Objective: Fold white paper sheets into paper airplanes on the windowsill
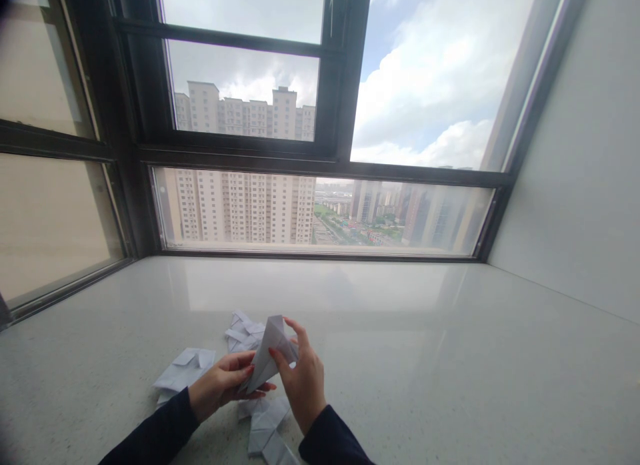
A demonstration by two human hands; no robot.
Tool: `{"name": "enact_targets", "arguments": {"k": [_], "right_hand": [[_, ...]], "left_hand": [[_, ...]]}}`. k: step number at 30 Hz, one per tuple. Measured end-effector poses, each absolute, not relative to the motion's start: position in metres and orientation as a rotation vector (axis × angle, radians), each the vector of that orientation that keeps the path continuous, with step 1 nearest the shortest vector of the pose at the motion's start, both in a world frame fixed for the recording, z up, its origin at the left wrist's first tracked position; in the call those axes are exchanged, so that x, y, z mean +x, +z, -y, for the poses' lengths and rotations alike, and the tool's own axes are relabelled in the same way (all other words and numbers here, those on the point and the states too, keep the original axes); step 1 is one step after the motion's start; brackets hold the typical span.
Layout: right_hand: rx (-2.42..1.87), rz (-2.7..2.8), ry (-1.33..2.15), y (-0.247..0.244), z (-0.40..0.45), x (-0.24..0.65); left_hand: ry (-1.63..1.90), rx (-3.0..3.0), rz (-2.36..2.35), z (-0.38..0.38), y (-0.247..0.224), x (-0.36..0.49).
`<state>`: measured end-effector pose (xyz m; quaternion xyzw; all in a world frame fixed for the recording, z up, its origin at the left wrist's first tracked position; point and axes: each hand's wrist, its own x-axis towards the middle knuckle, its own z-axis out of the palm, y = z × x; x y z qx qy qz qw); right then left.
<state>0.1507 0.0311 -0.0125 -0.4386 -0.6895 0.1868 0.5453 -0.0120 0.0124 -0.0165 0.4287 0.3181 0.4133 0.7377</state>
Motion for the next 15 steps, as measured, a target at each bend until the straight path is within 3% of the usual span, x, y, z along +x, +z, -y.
{"name": "enact_targets", "arguments": {"k": [15], "right_hand": [[-1.051,1.668,0.497,-0.0143,-0.0322,0.1510]], "left_hand": [[0.911,0.995,-0.686,-0.0102,-0.0118,-0.0105]]}}
